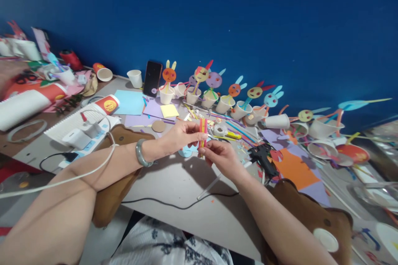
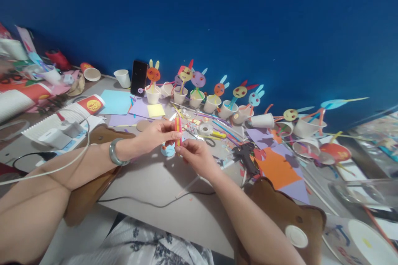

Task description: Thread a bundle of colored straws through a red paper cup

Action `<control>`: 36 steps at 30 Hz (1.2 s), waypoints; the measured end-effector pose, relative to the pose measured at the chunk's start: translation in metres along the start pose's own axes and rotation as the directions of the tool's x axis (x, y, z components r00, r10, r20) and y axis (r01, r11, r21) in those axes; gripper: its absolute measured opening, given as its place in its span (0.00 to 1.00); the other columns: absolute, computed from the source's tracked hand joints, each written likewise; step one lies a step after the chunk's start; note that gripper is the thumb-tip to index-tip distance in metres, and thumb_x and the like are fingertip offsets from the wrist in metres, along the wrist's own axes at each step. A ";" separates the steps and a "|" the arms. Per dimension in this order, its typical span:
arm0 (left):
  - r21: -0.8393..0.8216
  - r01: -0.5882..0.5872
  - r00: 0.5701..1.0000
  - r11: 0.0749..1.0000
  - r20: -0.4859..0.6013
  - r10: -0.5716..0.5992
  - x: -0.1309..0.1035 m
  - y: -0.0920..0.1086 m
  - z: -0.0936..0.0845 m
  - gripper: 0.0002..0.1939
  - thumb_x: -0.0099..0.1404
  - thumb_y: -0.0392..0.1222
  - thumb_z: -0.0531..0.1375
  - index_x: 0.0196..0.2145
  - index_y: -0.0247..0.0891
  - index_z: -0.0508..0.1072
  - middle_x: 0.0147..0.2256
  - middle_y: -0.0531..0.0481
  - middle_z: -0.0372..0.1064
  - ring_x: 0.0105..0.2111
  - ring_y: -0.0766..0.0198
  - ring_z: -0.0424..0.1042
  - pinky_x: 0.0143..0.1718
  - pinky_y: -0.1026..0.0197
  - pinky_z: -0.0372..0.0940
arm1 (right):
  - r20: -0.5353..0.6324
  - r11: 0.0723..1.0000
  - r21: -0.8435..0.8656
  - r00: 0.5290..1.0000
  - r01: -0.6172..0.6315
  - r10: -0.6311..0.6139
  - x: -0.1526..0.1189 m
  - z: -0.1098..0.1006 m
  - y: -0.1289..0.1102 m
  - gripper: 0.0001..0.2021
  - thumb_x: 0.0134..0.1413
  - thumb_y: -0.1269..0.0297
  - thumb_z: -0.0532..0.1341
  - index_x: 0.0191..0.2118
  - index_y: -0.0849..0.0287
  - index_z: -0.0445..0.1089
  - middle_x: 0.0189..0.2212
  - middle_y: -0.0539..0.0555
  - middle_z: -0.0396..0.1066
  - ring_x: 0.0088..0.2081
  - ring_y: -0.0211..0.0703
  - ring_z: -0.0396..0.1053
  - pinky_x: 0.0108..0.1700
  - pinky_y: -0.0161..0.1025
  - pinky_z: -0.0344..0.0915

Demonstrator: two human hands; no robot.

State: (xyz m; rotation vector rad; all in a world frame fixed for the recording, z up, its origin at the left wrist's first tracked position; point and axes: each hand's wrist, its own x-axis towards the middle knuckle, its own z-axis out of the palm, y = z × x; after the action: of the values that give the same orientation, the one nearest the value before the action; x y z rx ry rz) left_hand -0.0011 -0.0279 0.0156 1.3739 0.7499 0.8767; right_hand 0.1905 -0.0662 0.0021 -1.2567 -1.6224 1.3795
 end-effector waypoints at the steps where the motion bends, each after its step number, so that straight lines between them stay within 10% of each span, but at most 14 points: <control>1: -0.003 0.001 1.000 1.000 0.012 -0.001 0.000 0.000 0.001 0.20 0.60 0.55 0.69 0.30 0.33 0.74 0.23 0.56 0.65 0.22 0.73 0.62 0.24 0.67 0.56 | -0.001 1.000 -0.003 1.000 0.002 -0.002 0.000 0.000 0.001 0.27 0.51 0.35 0.69 0.26 0.58 0.73 0.16 0.47 0.65 0.19 0.33 0.59 0.24 0.34 0.55; 11: 0.180 -0.022 0.993 0.984 0.119 0.000 0.000 -0.011 0.001 0.16 0.60 0.50 0.67 0.27 0.33 0.74 0.24 0.53 0.69 0.26 0.69 0.65 0.30 0.66 0.60 | -0.242 0.993 0.009 0.963 0.121 -0.115 0.003 -0.015 -0.003 0.25 0.46 0.40 0.73 0.38 0.58 0.78 0.23 0.48 0.69 0.21 0.33 0.59 0.23 0.35 0.58; 26: 0.244 -0.036 0.978 0.969 0.209 -0.016 0.007 0.005 0.025 0.10 0.60 0.43 0.64 0.27 0.34 0.76 0.23 0.53 0.67 0.25 0.69 0.63 0.28 0.67 0.57 | -0.345 0.968 -0.032 0.906 0.250 -0.246 -0.006 -0.021 -0.011 0.21 0.55 0.43 0.68 0.26 0.55 0.73 0.17 0.47 0.62 0.20 0.35 0.54 0.22 0.36 0.52; 36: 0.364 0.082 0.947 0.928 0.262 -0.186 0.006 -0.003 0.021 0.13 0.61 0.45 0.64 0.24 0.34 0.73 0.21 0.54 0.65 0.24 0.70 0.61 0.27 0.66 0.54 | -0.242 0.981 0.048 0.955 0.188 -0.171 0.002 -0.027 -0.009 0.21 0.47 0.42 0.73 0.26 0.57 0.75 0.17 0.46 0.62 0.20 0.34 0.54 0.22 0.35 0.52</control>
State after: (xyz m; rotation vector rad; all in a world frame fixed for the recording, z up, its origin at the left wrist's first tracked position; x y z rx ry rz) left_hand 0.0202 -0.0336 0.0147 1.6993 0.7828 0.4252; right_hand 0.2123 -0.0554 0.0166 -1.1538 -1.4704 1.1194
